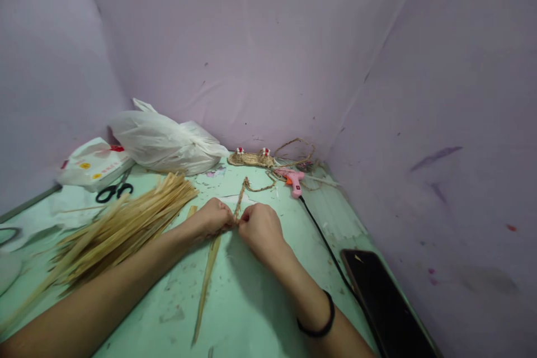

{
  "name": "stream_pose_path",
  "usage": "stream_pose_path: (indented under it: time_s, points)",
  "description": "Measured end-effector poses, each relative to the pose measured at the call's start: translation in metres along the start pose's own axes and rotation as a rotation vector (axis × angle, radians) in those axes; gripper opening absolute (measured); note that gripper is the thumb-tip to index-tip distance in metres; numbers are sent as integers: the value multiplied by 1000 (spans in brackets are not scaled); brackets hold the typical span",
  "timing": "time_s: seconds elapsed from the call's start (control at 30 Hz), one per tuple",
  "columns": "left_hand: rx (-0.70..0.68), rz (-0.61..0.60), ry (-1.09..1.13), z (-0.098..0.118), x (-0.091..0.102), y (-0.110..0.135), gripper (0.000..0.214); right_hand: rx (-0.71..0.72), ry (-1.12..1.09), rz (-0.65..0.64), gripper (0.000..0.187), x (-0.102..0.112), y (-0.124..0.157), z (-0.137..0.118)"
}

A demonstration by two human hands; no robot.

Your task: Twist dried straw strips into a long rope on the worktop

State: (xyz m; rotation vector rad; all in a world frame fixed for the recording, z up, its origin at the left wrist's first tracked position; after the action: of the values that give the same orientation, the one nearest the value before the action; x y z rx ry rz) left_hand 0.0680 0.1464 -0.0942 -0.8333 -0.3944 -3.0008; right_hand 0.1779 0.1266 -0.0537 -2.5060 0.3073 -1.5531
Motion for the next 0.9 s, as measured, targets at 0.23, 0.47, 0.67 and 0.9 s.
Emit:
stream_pose_path:
  time_s: [0.23,0.47,0.67,0.9]
  points:
    - [205,-74,93,-7,-4,8,19,107,225,-10,23,11,15,-28]
    - [113,-184,184,-6,-5,2,15,201,157,-86,21,6,26,-43]
    - [84,-245,110,-14,-2,-10,19,-175,-460,32,21,0,-6,4]
    - [-23,-289,121,-1,-6,-2,10,-489,-704,-277,17,-37,10,3]
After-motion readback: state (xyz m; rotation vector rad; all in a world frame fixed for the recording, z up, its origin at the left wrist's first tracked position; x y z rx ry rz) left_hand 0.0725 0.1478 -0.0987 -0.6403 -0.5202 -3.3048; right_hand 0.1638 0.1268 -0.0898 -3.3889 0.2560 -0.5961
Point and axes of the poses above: each hand's wrist, its own y-axis away from the middle knuckle, its own x-axis out of the back of the hand, z = x × y, the point moved 8 cm from there along -y, towards the middle knuckle, and after that the axes turned 15 degrees about z, right-handed, at the moved point
